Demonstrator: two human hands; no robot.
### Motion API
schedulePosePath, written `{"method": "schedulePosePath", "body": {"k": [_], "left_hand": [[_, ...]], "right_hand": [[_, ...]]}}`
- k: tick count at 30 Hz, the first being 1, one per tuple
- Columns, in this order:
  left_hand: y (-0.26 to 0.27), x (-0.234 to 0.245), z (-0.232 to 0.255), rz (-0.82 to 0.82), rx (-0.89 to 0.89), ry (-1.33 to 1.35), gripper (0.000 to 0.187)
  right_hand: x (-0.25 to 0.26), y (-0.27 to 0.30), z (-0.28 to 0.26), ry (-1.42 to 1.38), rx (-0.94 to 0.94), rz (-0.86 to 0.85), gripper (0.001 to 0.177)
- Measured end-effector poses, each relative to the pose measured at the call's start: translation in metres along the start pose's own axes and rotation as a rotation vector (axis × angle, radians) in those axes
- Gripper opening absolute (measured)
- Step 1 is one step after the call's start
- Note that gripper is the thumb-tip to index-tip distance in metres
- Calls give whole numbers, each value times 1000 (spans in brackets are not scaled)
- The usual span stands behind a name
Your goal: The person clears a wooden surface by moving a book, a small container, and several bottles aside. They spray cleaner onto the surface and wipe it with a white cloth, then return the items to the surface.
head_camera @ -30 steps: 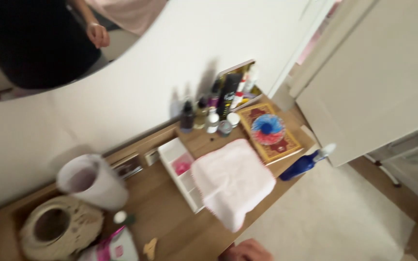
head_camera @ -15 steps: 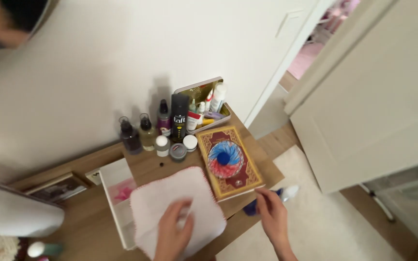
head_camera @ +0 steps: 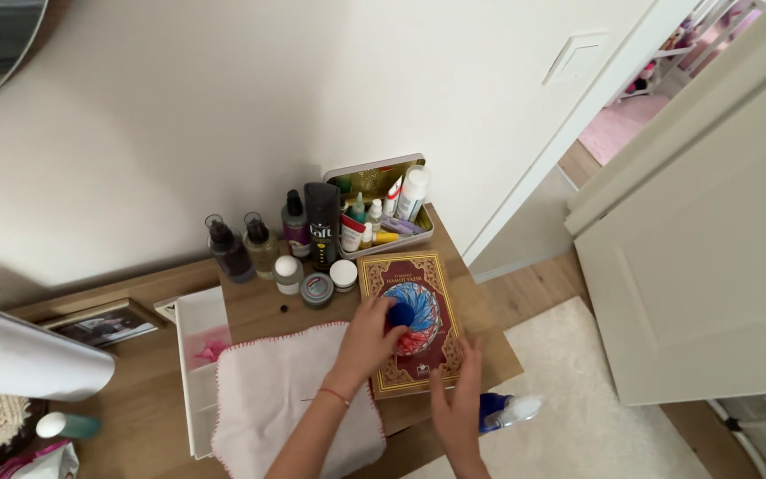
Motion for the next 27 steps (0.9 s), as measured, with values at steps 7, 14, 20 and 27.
{"method": "schedulePosePath", "body": {"k": [7, 14, 20, 27], "left_hand": [[39, 30, -3, -6, 32, 240, 44], [87, -8, -18, -62, 414, 1164, 43], [90, -8, -16, -35, 667, 1543, 50], [109, -27, -49, 2, 805, 1698, 50]], "right_hand": [[-10, -8, 32, 388, -141, -104, 80], [-25, -19, 98, 288, -69, -75, 95], [-21, -30, 94, 267, -326, -118, 100], [8, -37, -9, -302, -761, -71, 81]]}}
Point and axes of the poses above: each hand's wrist, its own y-axis away from the middle knuckle, its own x-axis out of the back of the hand, z = x × y, the point moved 5 cm from there along -y, towards the middle knuckle, and after that the axes turned 6 degrees about -y, right-handed, at the moved point
